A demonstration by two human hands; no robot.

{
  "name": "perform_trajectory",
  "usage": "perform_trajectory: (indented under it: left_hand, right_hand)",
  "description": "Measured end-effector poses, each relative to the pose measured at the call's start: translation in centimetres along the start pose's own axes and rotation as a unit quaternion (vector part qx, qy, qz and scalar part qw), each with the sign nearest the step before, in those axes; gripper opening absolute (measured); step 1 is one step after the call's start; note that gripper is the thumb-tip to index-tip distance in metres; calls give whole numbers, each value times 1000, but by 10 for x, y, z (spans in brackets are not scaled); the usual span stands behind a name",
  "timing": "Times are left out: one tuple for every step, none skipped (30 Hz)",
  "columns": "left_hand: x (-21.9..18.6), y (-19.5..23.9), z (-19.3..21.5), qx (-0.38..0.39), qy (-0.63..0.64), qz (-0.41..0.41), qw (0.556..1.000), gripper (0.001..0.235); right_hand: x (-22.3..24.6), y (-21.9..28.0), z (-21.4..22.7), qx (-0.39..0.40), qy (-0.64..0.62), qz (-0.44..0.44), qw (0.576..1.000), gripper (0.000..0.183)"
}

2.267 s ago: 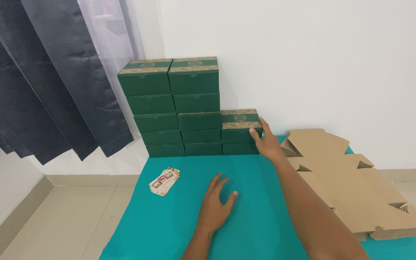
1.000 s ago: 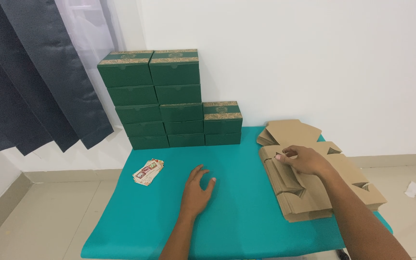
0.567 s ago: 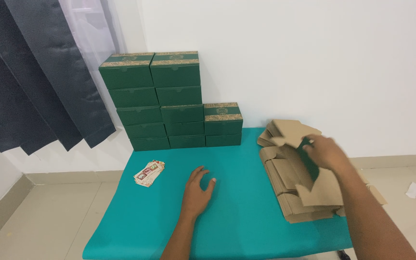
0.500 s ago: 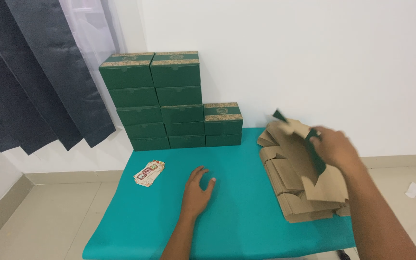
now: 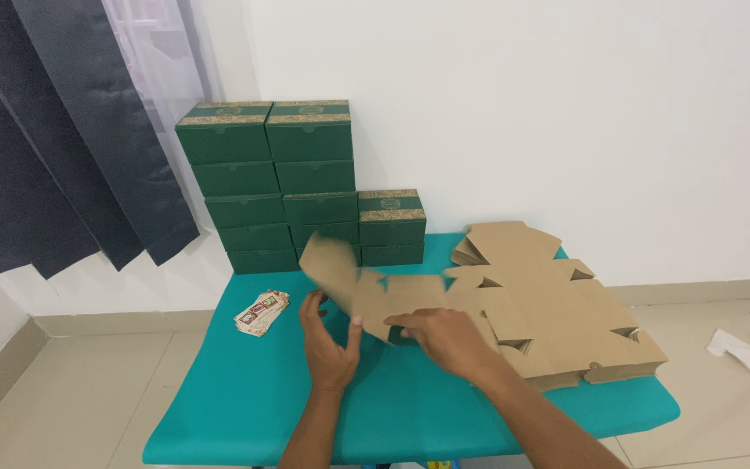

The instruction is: The person assembles flat cardboard pieces into green boxes by folding the sides and tucking the flaps. They place small packets inside each box, close the lids, and stack the finished boxes on a table.

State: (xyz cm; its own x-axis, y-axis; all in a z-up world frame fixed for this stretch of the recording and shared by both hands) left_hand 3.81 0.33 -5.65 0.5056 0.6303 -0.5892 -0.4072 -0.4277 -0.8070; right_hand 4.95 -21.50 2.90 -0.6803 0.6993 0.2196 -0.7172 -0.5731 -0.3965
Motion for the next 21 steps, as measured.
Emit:
perform_trajectory:
  left_hand:
    - [1, 0, 0, -1, 0, -1, 1000, 73]
    - [2, 0, -1, 7, 1, 20, 1000, 67]
    - [3, 1, -1, 14, 2, 40, 999, 62]
    - [5, 1, -1, 14, 1, 40, 999, 62]
    - [7, 2, -2, 17, -12, 38, 999, 54]
    - [8, 4, -2, 19, -25, 38, 999, 47]
    - [9, 3, -2, 20, -26, 40, 999, 47]
    - [10, 3, -1, 69, -26, 76, 994, 37]
    - [12, 4, -1, 118, -26, 112, 986, 28]
    - [10, 5, 0, 121, -28, 116, 985, 28]
    - [8, 5, 1, 119, -29, 126, 984, 24]
    - [6, 3, 0, 116, -29, 133, 984, 22]
    - [10, 4, 0, 118, -29, 135, 983, 22]
    - [13, 5, -1, 111, -32, 139, 984, 21]
    - [15, 6, -1, 104, -35, 142, 984, 23]
    - [16, 7, -1, 108, -35, 144, 983, 23]
    - [16, 8, -1, 87, -29, 152, 984, 25]
    - [17, 9, 1, 67, -26, 158, 985, 28]
    - [6, 4, 8, 73, -28, 159, 984, 28]
    - [-4, 2, 16, 76, -8, 161, 984, 26]
    - [-15, -1, 24, 78, 13, 162, 984, 26]
  right_hand:
    - [-3, -4, -6, -1, 1, 0, 1000, 40]
    - [-6, -7, -14, 12, -85, -1, 996, 39]
    - [-9, -10, -21, 25, -169, -3, 985, 38]
    - [-9, -15, -21, 25, -170, -2, 985, 38]
    - [-11, -21, -21, 54, -205, -34, 977, 39]
    - [-12, -25, -21, 84, -239, -66, 965, 41]
    - [-7, -29, -12, 86, -239, -66, 965, 41]
    - [-1, -30, -4, 106, -243, -91, 960, 42]
    - [4, -32, 4, 127, -246, -116, 954, 44]
    - [-3, -27, 5, 131, -249, -119, 952, 44]
    - [-11, -22, 7, 139, -225, -126, 956, 44]
    - [-19, -18, 9, 144, -200, -132, 960, 44]
    - [-30, -12, 2, 146, -200, -135, 959, 44]
    - [-42, -5, -3, 124, -167, -152, 966, 32]
    - [-54, 2, -8, 102, -132, -169, 971, 25]
    - [-51, 7, -9, 104, -134, -172, 970, 25]
    - [-48, 13, -9, 65, -145, -195, 968, 26]
    - [-45, 18, -11, 25, -158, -218, 963, 26]
    - [-42, 19, -11, 26, -162, -222, 961, 26]
    - [-39, 21, -11, 7, -182, -216, 959, 26]
    - [-37, 22, -13, -12, -202, -209, 957, 27]
Point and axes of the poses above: each hand's wrist, its own y-axis away from the middle knuckle, its own z-axis out of the back of the hand, x = y × z, the point moved 1 cm from there along -y, towards the middle knuckle, and after that the axes turned 9 degrees about -x, right-handed, at the moved point
